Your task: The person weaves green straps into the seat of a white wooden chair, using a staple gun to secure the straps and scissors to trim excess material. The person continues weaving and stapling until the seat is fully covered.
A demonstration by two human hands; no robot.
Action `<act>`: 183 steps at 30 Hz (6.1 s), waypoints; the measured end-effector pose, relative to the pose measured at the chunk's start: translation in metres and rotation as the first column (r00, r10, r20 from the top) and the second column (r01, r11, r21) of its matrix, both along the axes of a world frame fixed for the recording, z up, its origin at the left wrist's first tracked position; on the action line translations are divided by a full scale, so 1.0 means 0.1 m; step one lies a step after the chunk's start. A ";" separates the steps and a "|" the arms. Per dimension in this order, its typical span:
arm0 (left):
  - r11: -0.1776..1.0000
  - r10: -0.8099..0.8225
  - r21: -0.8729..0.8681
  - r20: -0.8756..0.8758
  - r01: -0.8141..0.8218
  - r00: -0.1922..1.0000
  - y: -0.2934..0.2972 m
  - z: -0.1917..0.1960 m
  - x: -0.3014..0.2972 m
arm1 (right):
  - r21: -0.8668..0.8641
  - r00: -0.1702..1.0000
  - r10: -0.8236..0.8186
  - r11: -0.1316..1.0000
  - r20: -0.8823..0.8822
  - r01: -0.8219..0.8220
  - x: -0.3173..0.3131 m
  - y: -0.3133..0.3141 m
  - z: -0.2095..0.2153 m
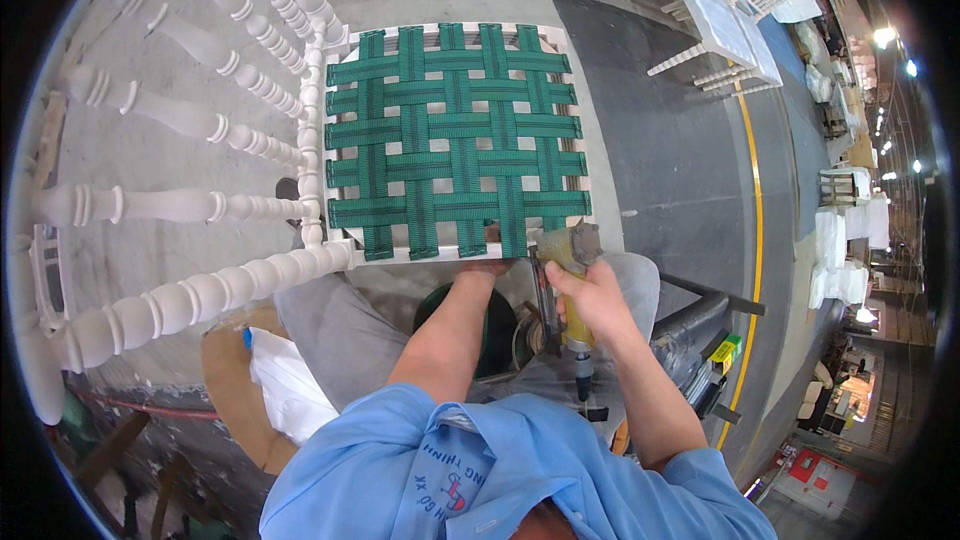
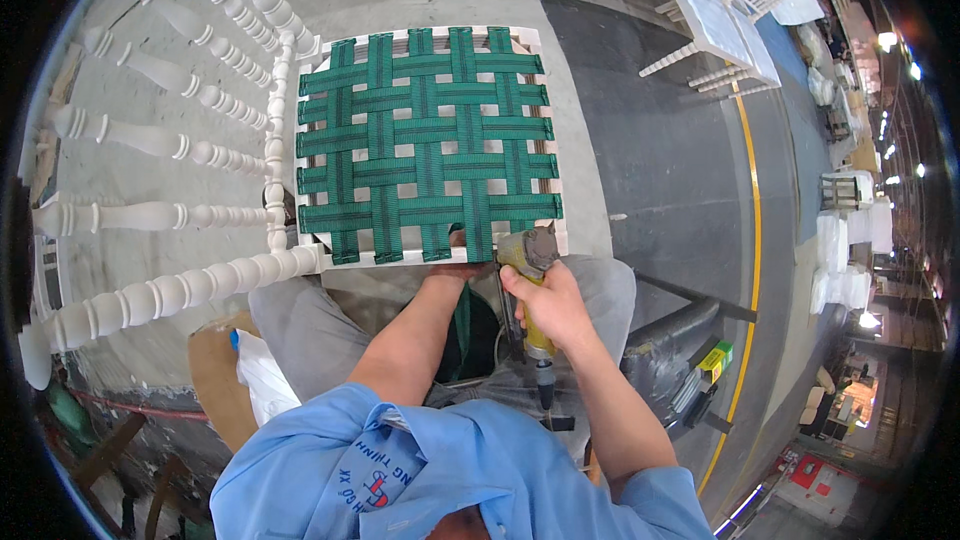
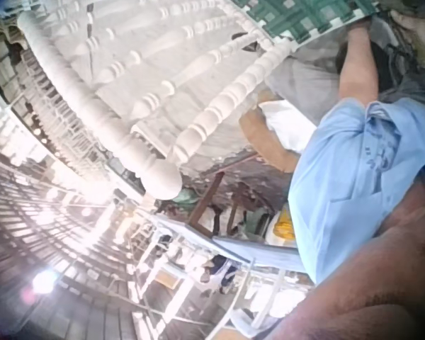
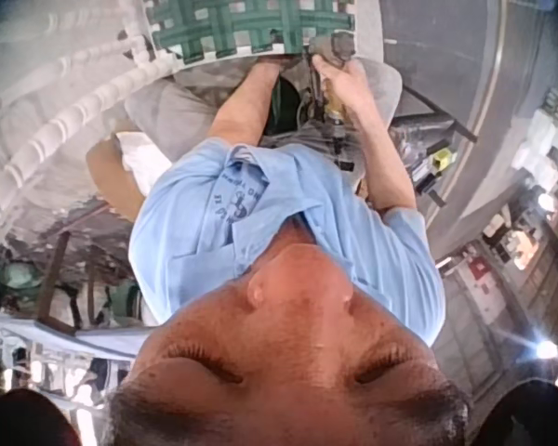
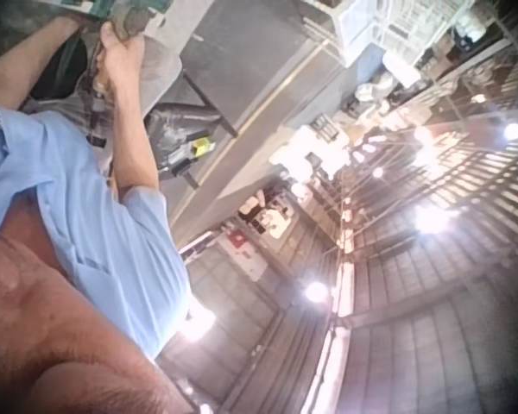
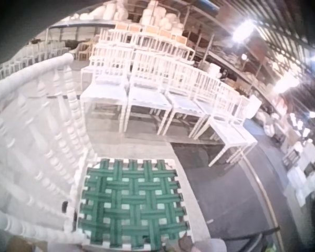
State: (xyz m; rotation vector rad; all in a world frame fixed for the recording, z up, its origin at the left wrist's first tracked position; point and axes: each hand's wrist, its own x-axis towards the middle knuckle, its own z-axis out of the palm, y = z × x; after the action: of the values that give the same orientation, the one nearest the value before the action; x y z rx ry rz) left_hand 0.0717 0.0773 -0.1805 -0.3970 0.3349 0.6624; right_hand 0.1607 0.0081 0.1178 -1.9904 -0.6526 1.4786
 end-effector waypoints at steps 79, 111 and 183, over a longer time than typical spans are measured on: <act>0.431 -0.112 0.434 -0.844 0.791 0.524 0.72 1.70 -0.70 | 0.006 0.993 0.102 0.995 0.060 -0.102 0.00 0.05 -0.22; 0.005 0.160 0.475 -0.869 0.880 0.469 0.37 1.81 -0.92 | 0.226 0.854 -0.337 0.937 0.396 0.265 1.31 -1.50 1.24; 0.684 -0.093 0.458 -0.717 0.568 0.690 -0.03 2.71 -1.03 | -0.269 -0.158 0.523 0.142 0.838 -0.953 1.21 0.14 -0.62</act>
State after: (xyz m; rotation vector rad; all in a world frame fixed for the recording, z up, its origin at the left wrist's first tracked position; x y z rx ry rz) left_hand -0.0311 0.0747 0.0901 0.6197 0.7932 0.4612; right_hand 0.2815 0.0218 0.0553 -1.6256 -2.8960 0.3770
